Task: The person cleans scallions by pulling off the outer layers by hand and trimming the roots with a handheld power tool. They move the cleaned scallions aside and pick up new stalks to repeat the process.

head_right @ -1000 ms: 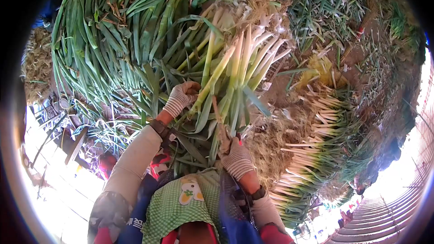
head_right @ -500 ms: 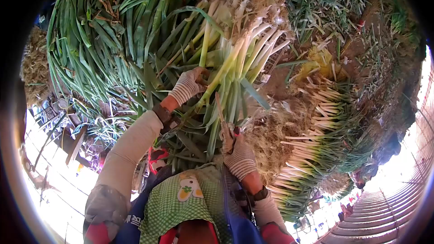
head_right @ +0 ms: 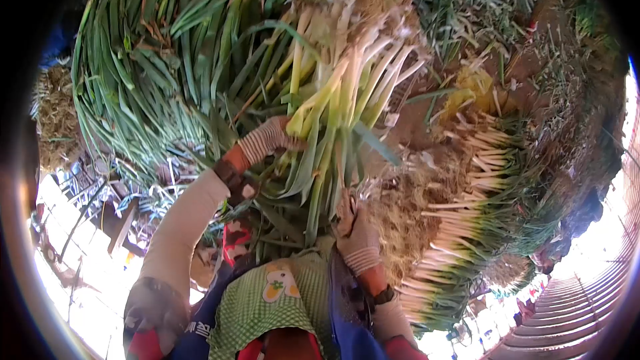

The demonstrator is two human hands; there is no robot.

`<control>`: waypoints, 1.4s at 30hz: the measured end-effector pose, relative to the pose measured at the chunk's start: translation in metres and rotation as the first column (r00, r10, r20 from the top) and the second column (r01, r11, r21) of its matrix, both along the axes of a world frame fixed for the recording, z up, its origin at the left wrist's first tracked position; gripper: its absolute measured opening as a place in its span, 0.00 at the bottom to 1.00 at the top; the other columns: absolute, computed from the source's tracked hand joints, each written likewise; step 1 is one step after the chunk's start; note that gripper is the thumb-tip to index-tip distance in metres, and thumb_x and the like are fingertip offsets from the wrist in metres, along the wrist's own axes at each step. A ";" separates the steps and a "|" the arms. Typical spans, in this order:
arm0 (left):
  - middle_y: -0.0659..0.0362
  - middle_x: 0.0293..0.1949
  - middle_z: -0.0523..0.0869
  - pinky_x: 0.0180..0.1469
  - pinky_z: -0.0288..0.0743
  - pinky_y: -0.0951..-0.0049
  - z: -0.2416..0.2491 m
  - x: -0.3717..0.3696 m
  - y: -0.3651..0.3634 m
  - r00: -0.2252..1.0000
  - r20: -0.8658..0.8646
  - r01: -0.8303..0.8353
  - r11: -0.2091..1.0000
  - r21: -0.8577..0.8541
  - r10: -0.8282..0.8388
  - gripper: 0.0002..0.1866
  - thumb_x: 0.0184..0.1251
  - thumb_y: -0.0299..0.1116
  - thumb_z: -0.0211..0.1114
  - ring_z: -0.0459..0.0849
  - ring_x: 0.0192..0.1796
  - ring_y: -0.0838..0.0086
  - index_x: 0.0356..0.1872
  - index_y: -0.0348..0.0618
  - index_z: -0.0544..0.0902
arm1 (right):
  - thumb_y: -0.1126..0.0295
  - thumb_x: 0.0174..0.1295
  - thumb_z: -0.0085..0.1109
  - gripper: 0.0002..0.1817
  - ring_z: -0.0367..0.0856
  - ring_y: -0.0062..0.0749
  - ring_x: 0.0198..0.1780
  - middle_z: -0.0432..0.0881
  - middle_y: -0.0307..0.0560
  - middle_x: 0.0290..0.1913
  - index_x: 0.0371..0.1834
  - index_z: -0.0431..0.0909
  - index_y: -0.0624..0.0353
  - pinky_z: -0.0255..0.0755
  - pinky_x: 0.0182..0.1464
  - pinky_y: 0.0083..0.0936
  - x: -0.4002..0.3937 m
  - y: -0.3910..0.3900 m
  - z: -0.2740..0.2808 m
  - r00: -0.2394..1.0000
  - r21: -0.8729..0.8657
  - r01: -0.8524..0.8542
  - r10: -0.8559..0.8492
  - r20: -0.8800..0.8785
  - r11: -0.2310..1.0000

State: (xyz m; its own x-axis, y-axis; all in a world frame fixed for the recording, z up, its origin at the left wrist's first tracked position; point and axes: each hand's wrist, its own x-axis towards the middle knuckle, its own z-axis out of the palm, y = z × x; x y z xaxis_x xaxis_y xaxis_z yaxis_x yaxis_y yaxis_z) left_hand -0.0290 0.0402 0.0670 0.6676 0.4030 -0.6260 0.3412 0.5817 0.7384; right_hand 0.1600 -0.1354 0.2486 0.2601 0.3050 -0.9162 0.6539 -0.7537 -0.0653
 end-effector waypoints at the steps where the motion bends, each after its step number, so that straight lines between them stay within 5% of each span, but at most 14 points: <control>1: 0.63 0.35 0.84 0.40 0.75 0.77 0.017 0.009 0.012 0.993 0.007 -0.113 0.986 -0.119 0.115 0.29 0.46 0.35 0.77 0.78 0.34 0.79 0.52 0.38 0.79 | 0.54 0.55 0.65 0.33 0.81 0.61 0.39 0.81 0.66 0.35 0.54 0.64 0.67 0.73 0.37 0.46 0.005 -0.005 0.002 0.999 0.066 0.016 -0.019 0.043 0.998; 2: 0.62 0.35 0.84 0.39 0.75 0.77 0.033 0.016 0.030 0.973 -0.004 -0.224 0.946 -0.235 0.229 0.29 0.46 0.35 0.76 0.78 0.33 0.79 0.52 0.37 0.79 | 0.54 0.54 0.66 0.32 0.81 0.61 0.39 0.81 0.66 0.36 0.53 0.65 0.67 0.73 0.38 0.46 0.008 -0.013 0.003 0.996 0.135 0.028 -0.038 0.077 0.990; 5: 0.62 0.40 0.83 0.46 0.80 0.76 0.114 0.085 0.143 0.954 0.182 -0.297 0.849 0.436 0.240 0.25 0.51 0.28 0.72 0.82 0.38 0.78 0.52 0.34 0.77 | 0.55 0.54 0.66 0.30 0.79 0.64 0.38 0.80 0.68 0.34 0.50 0.65 0.65 0.72 0.37 0.48 0.015 -0.035 -0.004 0.975 0.286 0.213 -0.221 -0.003 0.935; 7: 0.60 0.34 0.82 0.34 0.78 0.82 0.198 0.139 0.214 0.956 0.158 -0.286 0.902 0.322 0.247 0.25 0.55 0.34 0.72 0.79 0.31 0.81 0.51 0.33 0.74 | 0.56 0.53 0.67 0.30 0.78 0.66 0.38 0.79 0.70 0.33 0.48 0.63 0.64 0.72 0.37 0.50 0.015 -0.023 -0.007 0.985 0.162 0.157 -0.167 0.050 0.974; 12: 0.48 0.50 0.78 0.51 0.75 0.62 0.159 0.191 0.230 0.866 0.000 -0.049 0.085 0.995 0.501 0.37 0.58 0.52 0.65 0.79 0.45 0.60 0.65 0.43 0.66 | 0.57 0.53 0.68 0.29 0.80 0.62 0.36 0.79 0.66 0.32 0.47 0.64 0.65 0.73 0.37 0.45 0.014 -0.012 -0.020 0.966 0.227 0.241 -0.255 0.032 0.944; 14: 0.49 0.56 0.76 0.62 0.69 0.60 0.117 0.129 0.199 0.952 -0.208 0.044 0.573 0.819 0.223 0.35 0.58 0.43 0.66 0.77 0.56 0.56 0.65 0.42 0.68 | 0.63 0.53 0.69 0.27 0.79 0.47 0.28 0.78 0.56 0.27 0.48 0.67 0.69 0.71 0.30 0.38 0.011 0.015 -0.021 0.943 0.268 0.329 -0.330 -0.043 0.905; 17: 0.46 0.51 0.81 0.58 0.74 0.63 -0.010 0.019 0.171 0.803 -0.501 0.115 0.741 0.661 0.323 0.29 0.52 0.32 0.66 0.79 0.56 0.60 0.60 0.47 0.75 | 0.62 0.55 0.68 0.30 0.82 0.50 0.36 0.80 0.59 0.32 0.52 0.65 0.72 0.77 0.39 0.38 0.015 0.057 -0.039 0.987 0.200 0.162 -0.154 -0.052 0.966; 21: 0.50 0.67 0.65 0.62 0.71 0.61 -0.024 -0.092 0.203 0.229 -0.873 0.644 0.605 0.468 0.431 0.41 0.51 0.31 0.69 0.68 0.66 0.57 0.69 0.51 0.63 | 0.58 0.58 0.66 0.27 0.81 0.48 0.32 0.80 0.60 0.33 0.48 0.66 0.69 0.78 0.39 0.38 -0.033 0.127 -0.065 0.882 0.195 0.178 -0.069 -0.465 0.964; 23: 0.51 0.70 0.61 0.67 0.65 0.60 -0.023 -0.129 0.236 0.183 -0.837 0.732 0.497 0.466 0.515 0.42 0.52 0.31 0.69 0.63 0.69 0.57 0.71 0.51 0.59 | 0.56 0.60 0.64 0.27 0.80 0.46 0.28 0.80 0.58 0.31 0.48 0.65 0.68 0.78 0.35 0.38 -0.059 0.176 -0.058 0.837 0.068 -0.220 0.224 -0.499 0.973; 26: 0.51 0.66 0.66 0.68 0.63 0.59 -0.031 -0.169 0.281 0.209 -0.921 0.633 0.672 0.384 0.330 0.39 0.52 0.33 0.69 0.65 0.68 0.57 0.69 0.50 0.63 | 0.61 0.57 0.67 0.29 0.83 0.51 0.35 0.81 0.63 0.34 0.52 0.64 0.68 0.77 0.36 0.38 -0.073 0.210 -0.100 0.931 0.248 0.069 0.027 -0.364 0.966; 30: 0.53 0.55 0.78 0.62 0.67 0.59 -0.028 -0.150 0.262 -0.001 -1.000 0.746 0.665 0.020 0.030 0.26 0.51 0.35 0.69 0.74 0.59 0.57 0.55 0.50 0.77 | 0.61 0.56 0.65 0.27 0.81 0.56 0.34 0.80 0.62 0.31 0.52 0.63 0.65 0.75 0.35 0.43 -0.079 0.210 -0.163 0.988 0.337 -0.073 0.115 -0.105 0.939; 36: 0.57 0.31 0.82 0.47 0.74 0.59 -0.026 -0.131 0.116 0.554 -0.831 0.599 0.671 0.436 0.045 0.08 0.45 0.28 0.68 0.80 0.41 0.59 0.30 0.46 0.81 | 0.59 0.52 0.66 0.45 0.72 0.58 0.54 0.70 0.62 0.54 0.69 0.52 0.66 0.69 0.53 0.46 -0.079 0.165 -0.170 0.939 0.426 -0.336 0.265 0.218 0.840; 38: 0.55 0.31 0.81 0.45 0.73 0.59 0.012 -0.108 0.094 0.842 -0.455 0.267 0.509 0.818 0.289 0.12 0.40 0.24 0.68 0.78 0.39 0.56 0.30 0.44 0.79 | 0.60 0.50 0.67 0.46 0.68 0.59 0.58 0.68 0.64 0.57 0.69 0.52 0.67 0.63 0.60 0.48 -0.074 0.145 -0.167 0.941 0.504 -0.338 0.295 0.166 0.795; 42: 0.56 0.27 0.77 0.40 0.71 0.56 0.094 -0.040 0.126 0.897 -0.293 0.165 0.364 0.917 0.332 0.11 0.40 0.26 0.66 0.76 0.35 0.56 0.29 0.47 0.80 | 0.59 0.51 0.66 0.47 0.66 0.56 0.60 0.67 0.64 0.61 0.70 0.51 0.67 0.58 0.65 0.47 -0.063 0.133 -0.166 0.902 0.481 -0.415 0.418 0.106 0.773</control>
